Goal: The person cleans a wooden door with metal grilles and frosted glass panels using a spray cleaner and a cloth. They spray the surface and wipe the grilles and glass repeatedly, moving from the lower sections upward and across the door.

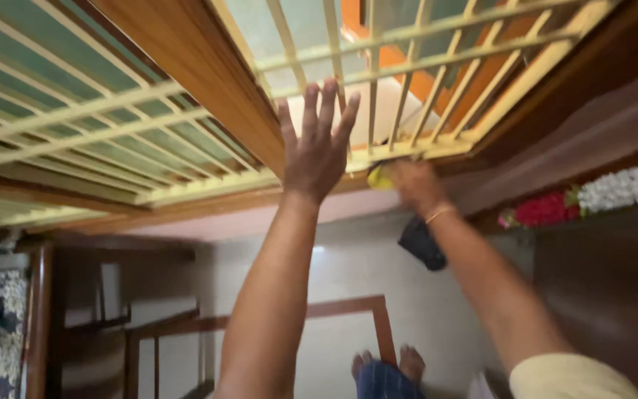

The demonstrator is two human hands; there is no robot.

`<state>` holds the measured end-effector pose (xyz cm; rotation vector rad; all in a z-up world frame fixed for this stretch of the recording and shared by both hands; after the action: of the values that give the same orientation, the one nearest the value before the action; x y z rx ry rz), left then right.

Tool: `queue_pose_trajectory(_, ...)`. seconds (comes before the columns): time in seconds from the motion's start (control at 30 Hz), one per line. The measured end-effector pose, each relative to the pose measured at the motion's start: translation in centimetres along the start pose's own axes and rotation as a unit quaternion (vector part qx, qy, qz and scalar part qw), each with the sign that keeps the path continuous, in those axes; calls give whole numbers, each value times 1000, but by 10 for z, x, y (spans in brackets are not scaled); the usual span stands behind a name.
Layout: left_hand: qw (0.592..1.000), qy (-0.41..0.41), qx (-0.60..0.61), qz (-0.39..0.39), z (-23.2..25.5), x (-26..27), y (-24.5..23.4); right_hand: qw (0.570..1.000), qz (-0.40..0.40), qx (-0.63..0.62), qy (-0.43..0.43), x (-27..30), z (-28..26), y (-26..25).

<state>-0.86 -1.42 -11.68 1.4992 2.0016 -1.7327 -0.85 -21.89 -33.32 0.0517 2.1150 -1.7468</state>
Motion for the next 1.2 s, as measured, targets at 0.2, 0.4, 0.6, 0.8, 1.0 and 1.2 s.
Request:
queue_pose_trajectory(0.2,999,-22,35,-27,17,9,14,986,114,97,78,35,72,-50)
queue_pose_trajectory(0.4,969,0,57,-241,63,85,51,971,137,-111,159,24,7,12)
queue_pose_trajectory(0.6,936,-76,118,-323,80,124,84,1000,-11,0,-5,-21,-102,65)
queue_pose_trajectory(0.8,932,-62,65,-352,87,135,94,989,97,113,-7,1,-18,34)
queue_pose_trajectory(1.0,919,-57,59,-385,86,144,96,984,56,159,58,21,84,8)
queue_pose_trajectory(1.2,907,-56,63,-412,72,171,100,929,149,322,107,7,67,13)
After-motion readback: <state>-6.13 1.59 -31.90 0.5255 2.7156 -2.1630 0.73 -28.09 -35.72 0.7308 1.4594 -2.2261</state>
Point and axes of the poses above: each hand's wrist, its own x-axis away from the middle knuckle, its own y-axis out of the palm, z = x × y, the point moved 5 cm from there along -x, towards the middle knuckle, and after that the axes turned 7 degrees about y, right-handed, at the moved point
